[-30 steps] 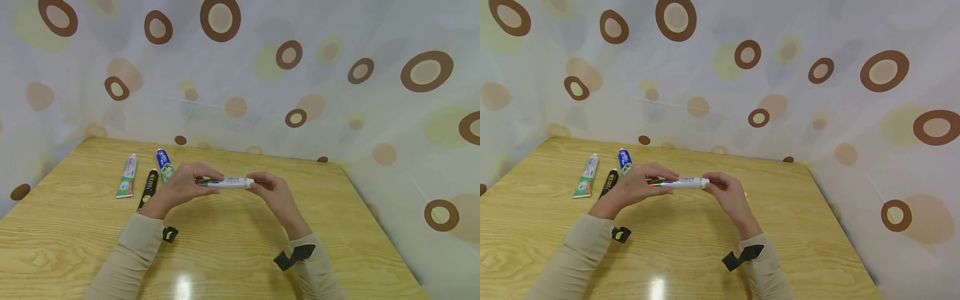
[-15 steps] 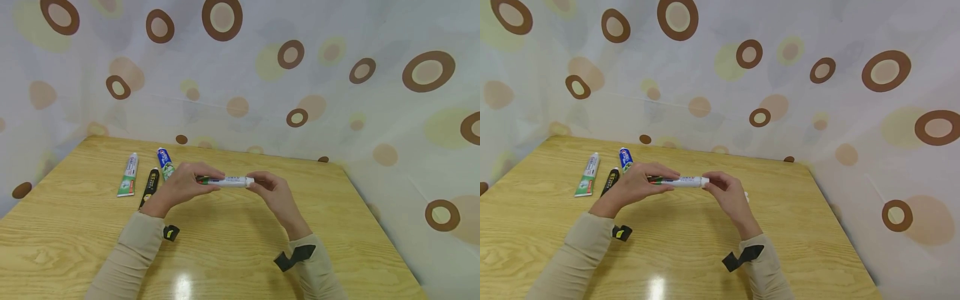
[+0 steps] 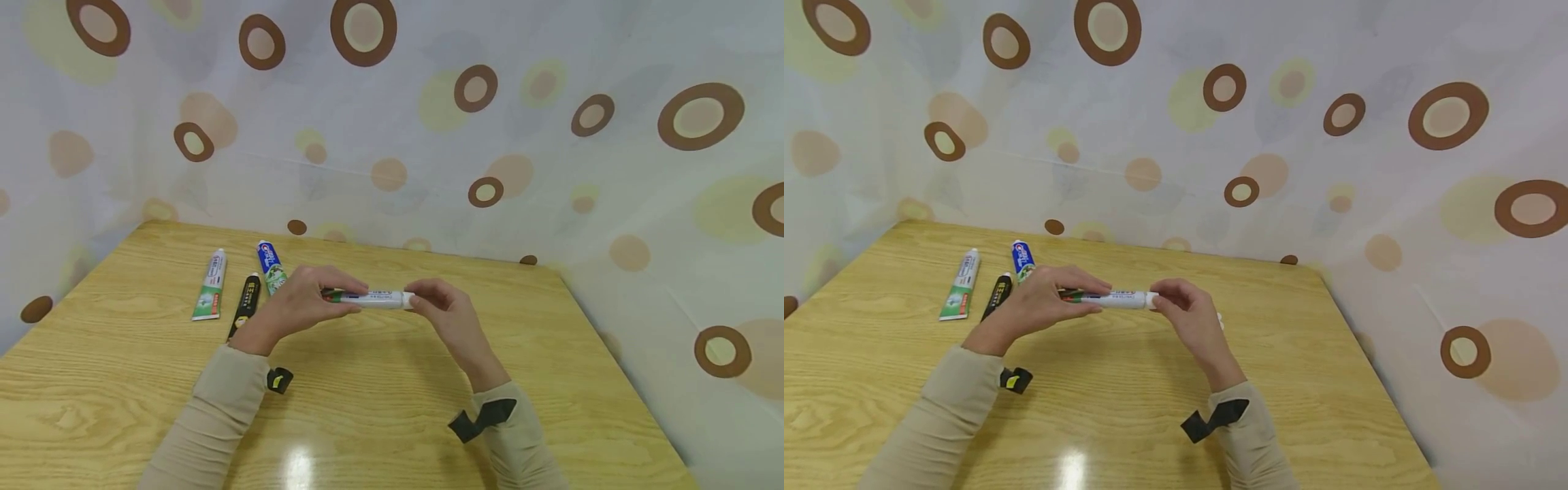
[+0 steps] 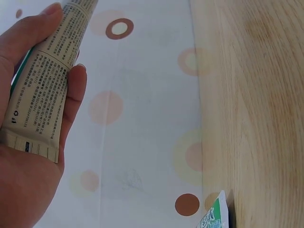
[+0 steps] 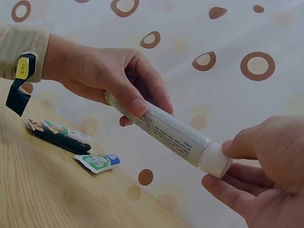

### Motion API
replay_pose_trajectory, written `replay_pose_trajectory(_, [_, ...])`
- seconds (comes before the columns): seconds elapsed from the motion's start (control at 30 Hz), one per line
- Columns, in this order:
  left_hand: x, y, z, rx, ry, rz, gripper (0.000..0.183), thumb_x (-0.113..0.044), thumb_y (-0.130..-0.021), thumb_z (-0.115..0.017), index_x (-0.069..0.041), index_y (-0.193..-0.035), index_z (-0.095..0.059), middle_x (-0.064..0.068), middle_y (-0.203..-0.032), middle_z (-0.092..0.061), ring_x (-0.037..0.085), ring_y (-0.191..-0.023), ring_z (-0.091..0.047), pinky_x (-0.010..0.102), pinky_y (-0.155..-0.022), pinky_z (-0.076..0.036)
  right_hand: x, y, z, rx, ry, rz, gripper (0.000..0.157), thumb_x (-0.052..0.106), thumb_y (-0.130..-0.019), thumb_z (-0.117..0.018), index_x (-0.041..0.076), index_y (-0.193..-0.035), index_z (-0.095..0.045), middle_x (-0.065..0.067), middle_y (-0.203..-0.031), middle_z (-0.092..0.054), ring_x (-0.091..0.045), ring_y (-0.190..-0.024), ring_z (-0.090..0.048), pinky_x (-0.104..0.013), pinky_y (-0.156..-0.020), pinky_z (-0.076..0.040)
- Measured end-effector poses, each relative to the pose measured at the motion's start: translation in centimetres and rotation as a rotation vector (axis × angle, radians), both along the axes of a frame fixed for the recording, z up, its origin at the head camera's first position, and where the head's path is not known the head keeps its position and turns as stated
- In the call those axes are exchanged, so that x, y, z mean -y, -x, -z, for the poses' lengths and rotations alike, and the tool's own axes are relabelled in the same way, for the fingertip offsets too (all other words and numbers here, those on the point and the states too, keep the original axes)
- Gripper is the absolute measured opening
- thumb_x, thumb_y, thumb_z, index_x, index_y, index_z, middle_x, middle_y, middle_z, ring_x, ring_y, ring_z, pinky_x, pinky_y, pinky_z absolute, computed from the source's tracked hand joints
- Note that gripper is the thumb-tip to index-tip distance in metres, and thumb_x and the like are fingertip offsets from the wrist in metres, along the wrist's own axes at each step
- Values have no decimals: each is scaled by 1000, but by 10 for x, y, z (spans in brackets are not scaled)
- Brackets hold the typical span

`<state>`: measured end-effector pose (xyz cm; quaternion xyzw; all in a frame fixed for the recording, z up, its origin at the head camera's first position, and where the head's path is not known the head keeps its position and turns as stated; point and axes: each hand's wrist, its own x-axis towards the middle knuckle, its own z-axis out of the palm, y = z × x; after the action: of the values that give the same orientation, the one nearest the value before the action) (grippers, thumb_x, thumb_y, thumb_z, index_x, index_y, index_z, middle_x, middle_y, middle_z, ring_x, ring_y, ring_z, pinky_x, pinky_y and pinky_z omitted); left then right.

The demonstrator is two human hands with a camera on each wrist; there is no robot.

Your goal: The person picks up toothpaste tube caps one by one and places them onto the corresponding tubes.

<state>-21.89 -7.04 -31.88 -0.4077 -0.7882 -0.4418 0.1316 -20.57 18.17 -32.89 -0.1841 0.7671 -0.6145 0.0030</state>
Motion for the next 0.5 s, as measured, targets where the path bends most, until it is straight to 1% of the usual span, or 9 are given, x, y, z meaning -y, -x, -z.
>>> replay_pose_trajectory(0.07, [0,0,-1,5,6,-2,25,-7,-74,-72,-6,-98,-70,8,-98,-68,13,-67,-54,23,-51,-44,-1,1,1,-2,-1,3,27,13,-89,-55,-2,-112,-56,-14,-112,-57,-21,-98,-58,-41,-89,-46])
replay_pose_trajectory(0.27, [-1,0,-2,12,11,-6,24,-7,-74,-71,-6,-99,-70,9,-99,-68,13,-72,-58,21,-53,-45,-9,8,10,26,12,-45,34,14,-88,-56,1,-119,-54,-13,-118,-56,-22,-103,-58,-36,-90,-45])
replay_pose_trajectory(0.4, [-2,-2,-4,24,11,-7,24,-6,-74,-72,-6,-98,-70,8,-99,-68,14,-73,-59,22,-54,-46,-12,11,12,33,32,-68,34,17,-89,-56,6,-121,-54,-14,-119,-54,-24,-104,-57,-38,-91,-45])
replay_pose_trajectory(0.5, [-3,-4,-6,35,9,3,24,-6,-73,-72,-6,-98,-70,8,-99,-68,15,-72,-59,23,-53,-46,-13,11,13,40,38,-62,34,19,-89,-55,8,-121,-54,-15,-121,-53,-23,-105,-55,-39,-91,-45])
